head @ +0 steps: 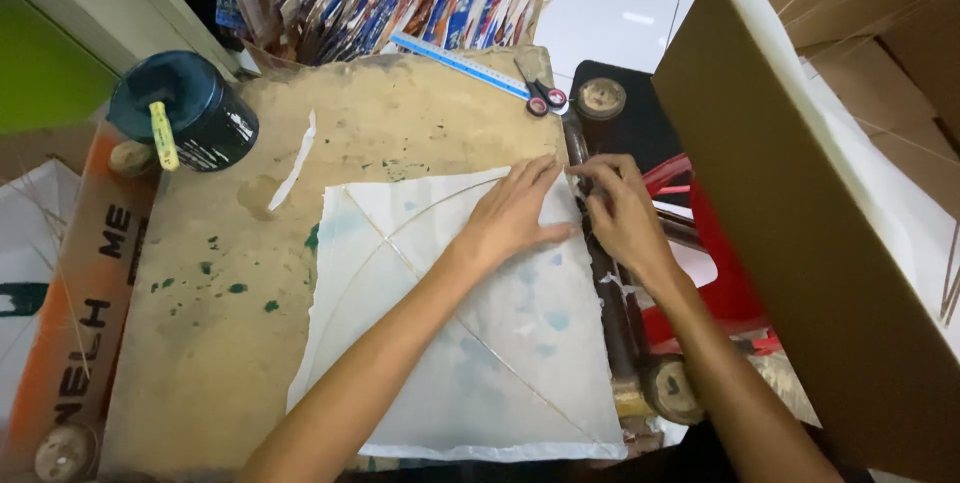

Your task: Folding and gluing the paper borders of a kite over its bamboo frame to secure it.

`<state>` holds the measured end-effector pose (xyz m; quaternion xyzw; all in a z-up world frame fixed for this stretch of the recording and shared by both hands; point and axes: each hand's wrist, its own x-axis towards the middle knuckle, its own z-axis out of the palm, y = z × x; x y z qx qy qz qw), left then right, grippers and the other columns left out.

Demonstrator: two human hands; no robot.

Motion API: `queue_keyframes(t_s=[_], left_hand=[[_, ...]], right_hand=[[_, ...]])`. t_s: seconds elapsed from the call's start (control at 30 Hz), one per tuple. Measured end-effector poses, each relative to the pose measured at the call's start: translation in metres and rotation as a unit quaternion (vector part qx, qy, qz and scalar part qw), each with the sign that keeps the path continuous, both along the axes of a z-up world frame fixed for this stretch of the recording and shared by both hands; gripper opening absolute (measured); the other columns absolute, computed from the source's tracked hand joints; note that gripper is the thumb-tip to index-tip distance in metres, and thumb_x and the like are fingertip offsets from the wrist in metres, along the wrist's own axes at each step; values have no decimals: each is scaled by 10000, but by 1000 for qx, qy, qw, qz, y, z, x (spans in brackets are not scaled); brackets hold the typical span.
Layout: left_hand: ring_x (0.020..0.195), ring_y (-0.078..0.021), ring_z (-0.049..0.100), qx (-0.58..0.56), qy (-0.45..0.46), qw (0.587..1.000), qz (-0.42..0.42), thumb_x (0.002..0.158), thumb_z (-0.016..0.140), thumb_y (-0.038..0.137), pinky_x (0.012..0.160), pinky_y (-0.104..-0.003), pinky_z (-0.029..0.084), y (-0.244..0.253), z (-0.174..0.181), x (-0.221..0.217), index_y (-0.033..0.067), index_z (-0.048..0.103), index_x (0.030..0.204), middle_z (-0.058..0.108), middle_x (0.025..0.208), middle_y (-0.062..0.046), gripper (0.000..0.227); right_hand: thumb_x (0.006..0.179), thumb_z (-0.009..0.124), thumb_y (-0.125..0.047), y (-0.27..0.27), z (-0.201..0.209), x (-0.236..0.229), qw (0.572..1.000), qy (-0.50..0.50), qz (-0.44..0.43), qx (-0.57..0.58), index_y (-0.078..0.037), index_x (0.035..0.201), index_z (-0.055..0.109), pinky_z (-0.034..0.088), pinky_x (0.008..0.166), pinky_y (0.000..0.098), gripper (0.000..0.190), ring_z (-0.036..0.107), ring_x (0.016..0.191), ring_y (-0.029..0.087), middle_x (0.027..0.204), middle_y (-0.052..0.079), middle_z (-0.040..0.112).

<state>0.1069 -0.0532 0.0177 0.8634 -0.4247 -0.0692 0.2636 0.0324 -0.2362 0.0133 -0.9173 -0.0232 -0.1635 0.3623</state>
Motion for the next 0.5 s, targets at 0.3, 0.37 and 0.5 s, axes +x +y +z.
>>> queue_keyframes(t_s=[0.3, 0.37, 0.5], left_hand=[[1463, -369, 380, -4, -2, 1000, 2, 858, 720, 529, 1161, -472, 403, -1, -6, 1, -51, 442, 1491, 436, 1542, -233, 902], [1466, -369, 377, -1, 6, 1000, 1, 866, 714, 529, 1165, -469, 394, -1, -1, 1, -60, 437, 1492, 434, 1544, -240, 903], [1474, -367, 364, -1, 19, 1000, 5, 874, 715, 507, 1176, -464, 373, 1, 4, -2, -65, 427, 1498, 418, 1559, -245, 894]], right_hand=[[850, 579, 59, 3, -3, -2, 997, -1, -13, -70, -210, 1255, 715, 473, 1013, 504, 505, 570, 1143, 427, 1243, 184, 524], [859, 574, 60, 5, 0, -1, 997, 8, -19, -71, -218, 1259, 715, 470, 1017, 500, 507, 569, 1153, 426, 1251, 181, 521], [878, 559, 60, 6, 1, 2, 998, 21, -19, -63, -242, 1288, 702, 469, 1019, 515, 529, 561, 1170, 449, 1270, 188, 514]])
